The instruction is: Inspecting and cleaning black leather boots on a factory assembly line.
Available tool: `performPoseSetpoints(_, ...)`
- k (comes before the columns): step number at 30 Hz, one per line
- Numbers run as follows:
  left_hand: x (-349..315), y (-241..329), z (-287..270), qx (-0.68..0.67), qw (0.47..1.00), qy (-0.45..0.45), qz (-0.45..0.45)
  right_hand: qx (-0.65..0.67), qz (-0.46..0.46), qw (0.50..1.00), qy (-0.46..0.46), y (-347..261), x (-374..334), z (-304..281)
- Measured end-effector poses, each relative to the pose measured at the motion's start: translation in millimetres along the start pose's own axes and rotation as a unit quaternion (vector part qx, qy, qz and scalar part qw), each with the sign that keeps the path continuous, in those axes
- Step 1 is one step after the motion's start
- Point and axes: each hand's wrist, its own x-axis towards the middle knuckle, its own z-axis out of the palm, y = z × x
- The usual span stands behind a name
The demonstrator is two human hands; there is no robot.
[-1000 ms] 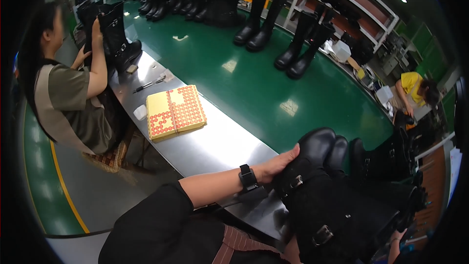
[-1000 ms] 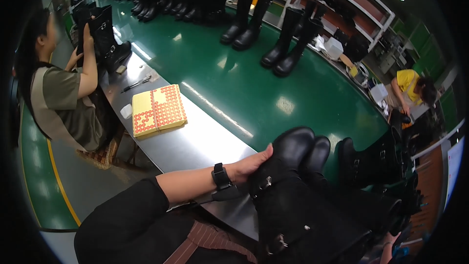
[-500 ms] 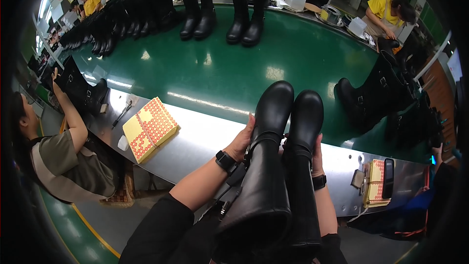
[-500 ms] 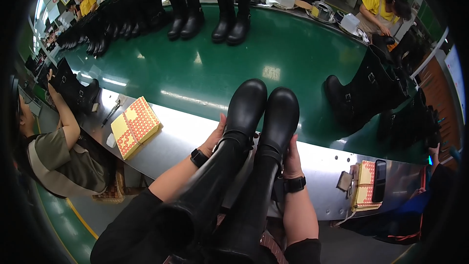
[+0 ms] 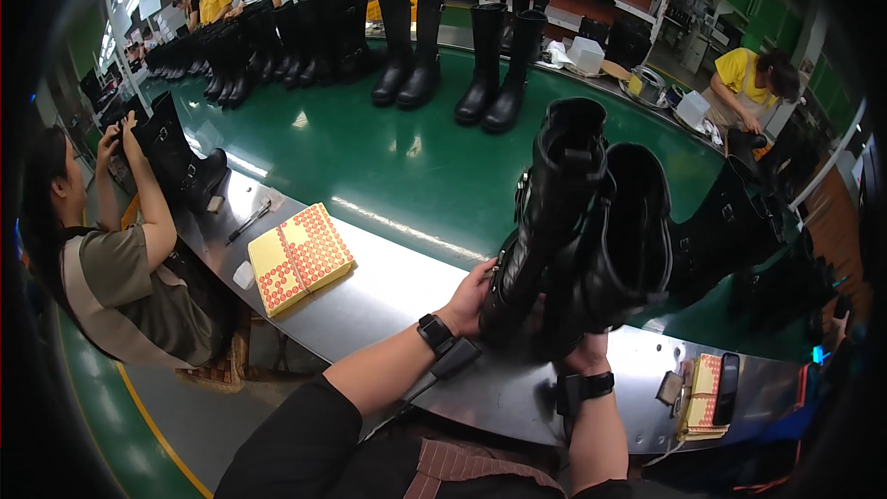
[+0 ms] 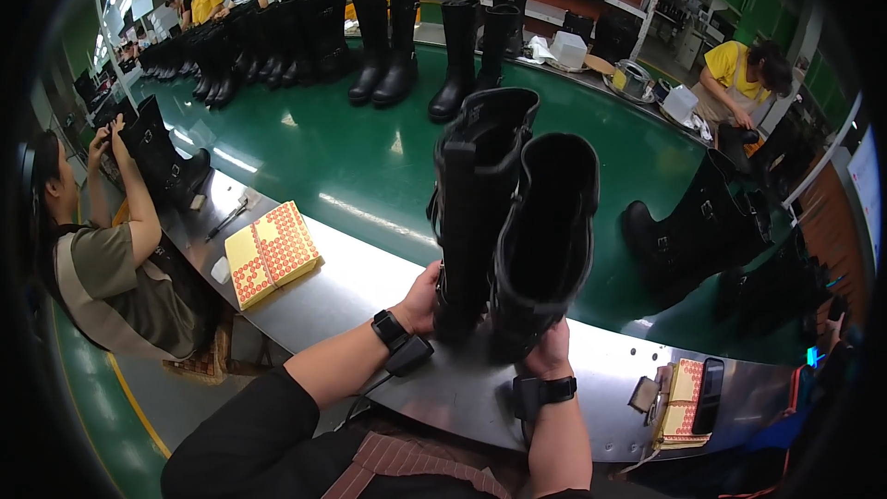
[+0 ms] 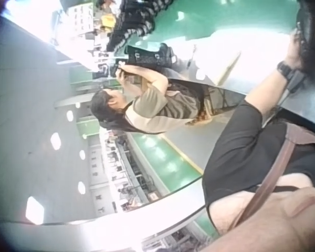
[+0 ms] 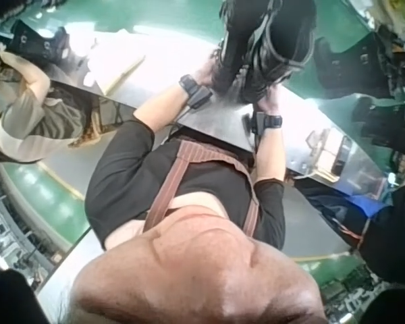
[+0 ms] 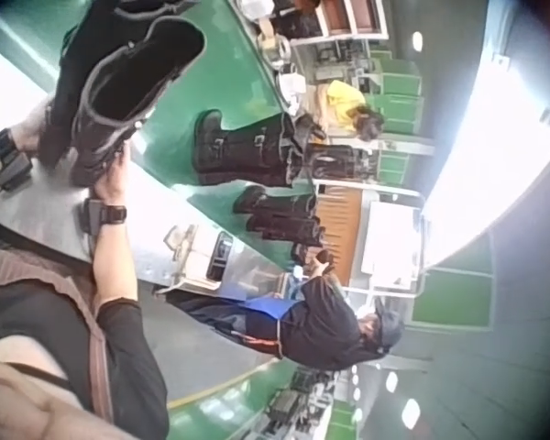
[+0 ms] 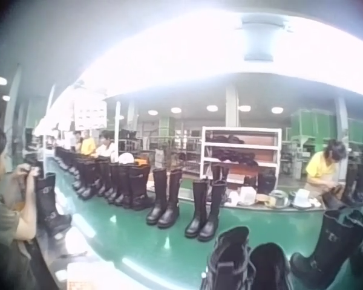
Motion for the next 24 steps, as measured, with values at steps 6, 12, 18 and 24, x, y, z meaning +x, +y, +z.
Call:
performPoseSetpoints(6, -7.1, 14.4, 17.3, 0.034, 0.992, 0.070, 0.099, 0.055, -0.001, 0.997, -0.050, -2.5, -11.0, 36.6)
performPoseSetpoints(12, -2.0, 11.3, 16.9, 0.055, 0.986, 0.090, 0.129, 0.021, -0.119, 0.992, -0.029, -4.1, -19.9, 35.6)
performPoseSetpoints(18, -1.2, 11.0, 11.5, 0.159, 0.959, 0.186, 0.142, 0.021, -0.139, 0.990, 0.024, -4.7, -15.1, 34.1)
performPoseSetpoints(24, 2.1, 10.8, 8.9, 0.157, 0.960, 0.187, 0.136, 0.023, -0.135, 0.989, 0.055, -7.8, -9.7, 29.8)
